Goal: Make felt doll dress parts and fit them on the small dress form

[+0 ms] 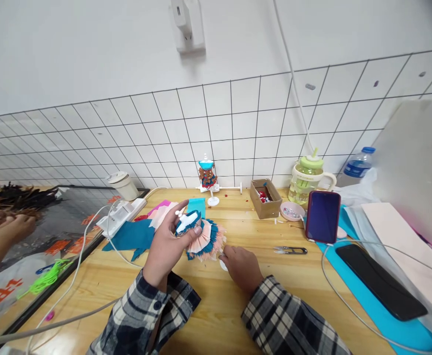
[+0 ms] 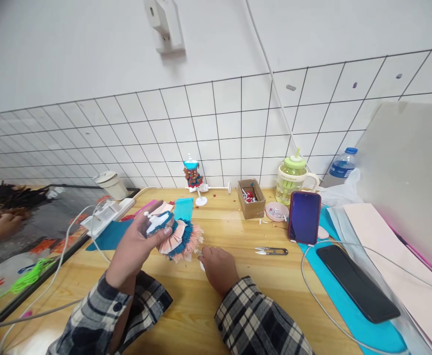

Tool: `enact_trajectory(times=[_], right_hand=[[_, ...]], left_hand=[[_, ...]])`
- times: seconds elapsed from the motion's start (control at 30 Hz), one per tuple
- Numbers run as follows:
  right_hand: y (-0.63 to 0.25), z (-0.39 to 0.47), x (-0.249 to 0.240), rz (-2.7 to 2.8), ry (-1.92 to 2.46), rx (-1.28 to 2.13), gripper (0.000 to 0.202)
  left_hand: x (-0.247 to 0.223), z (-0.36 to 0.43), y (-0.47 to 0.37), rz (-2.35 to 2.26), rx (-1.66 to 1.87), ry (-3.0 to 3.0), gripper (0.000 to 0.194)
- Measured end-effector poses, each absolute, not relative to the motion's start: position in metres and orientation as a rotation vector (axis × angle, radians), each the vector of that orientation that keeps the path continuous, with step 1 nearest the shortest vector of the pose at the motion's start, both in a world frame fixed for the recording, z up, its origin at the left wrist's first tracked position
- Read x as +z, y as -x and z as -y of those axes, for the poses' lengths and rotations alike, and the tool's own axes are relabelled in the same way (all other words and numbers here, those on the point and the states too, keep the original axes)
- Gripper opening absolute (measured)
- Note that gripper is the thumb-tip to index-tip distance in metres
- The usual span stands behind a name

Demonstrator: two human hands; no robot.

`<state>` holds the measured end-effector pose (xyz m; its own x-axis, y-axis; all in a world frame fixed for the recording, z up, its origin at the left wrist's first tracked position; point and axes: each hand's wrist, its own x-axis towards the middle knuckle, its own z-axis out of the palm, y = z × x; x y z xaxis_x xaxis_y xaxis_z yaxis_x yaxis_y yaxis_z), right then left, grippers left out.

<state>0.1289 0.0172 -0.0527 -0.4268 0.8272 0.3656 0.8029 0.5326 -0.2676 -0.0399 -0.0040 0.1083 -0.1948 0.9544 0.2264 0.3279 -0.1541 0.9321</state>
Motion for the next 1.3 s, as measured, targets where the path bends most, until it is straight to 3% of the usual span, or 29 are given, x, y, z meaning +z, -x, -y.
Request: enact_trajectory(times=[0.2,0.63,0.93,1.3], right_hand=[[-0.131,-0.018,-0.051,2.311,1.338,0.097,0.015],[-0.132,-0.020,-0.056,2.271,1.340,0.037,0.018],[-0.132,-0.020,-0.058,2.189,1.303,-0.036,0.027],[-0.133,-0.024,-0.061,2.201,1.310,0.075,0.021]], left_hand=[[0.108,0.004,0.037,-1.651,1.335,-1.564,0.085],[0.107,0.008,0.038,-1.463,1.426,-1.580,0.087],[0.106,0.007,0.045,-1.370,1.617,-1.512,0.050],[0.113,0.016,0.044,-1.321,1.550,-1.464,0.069]])
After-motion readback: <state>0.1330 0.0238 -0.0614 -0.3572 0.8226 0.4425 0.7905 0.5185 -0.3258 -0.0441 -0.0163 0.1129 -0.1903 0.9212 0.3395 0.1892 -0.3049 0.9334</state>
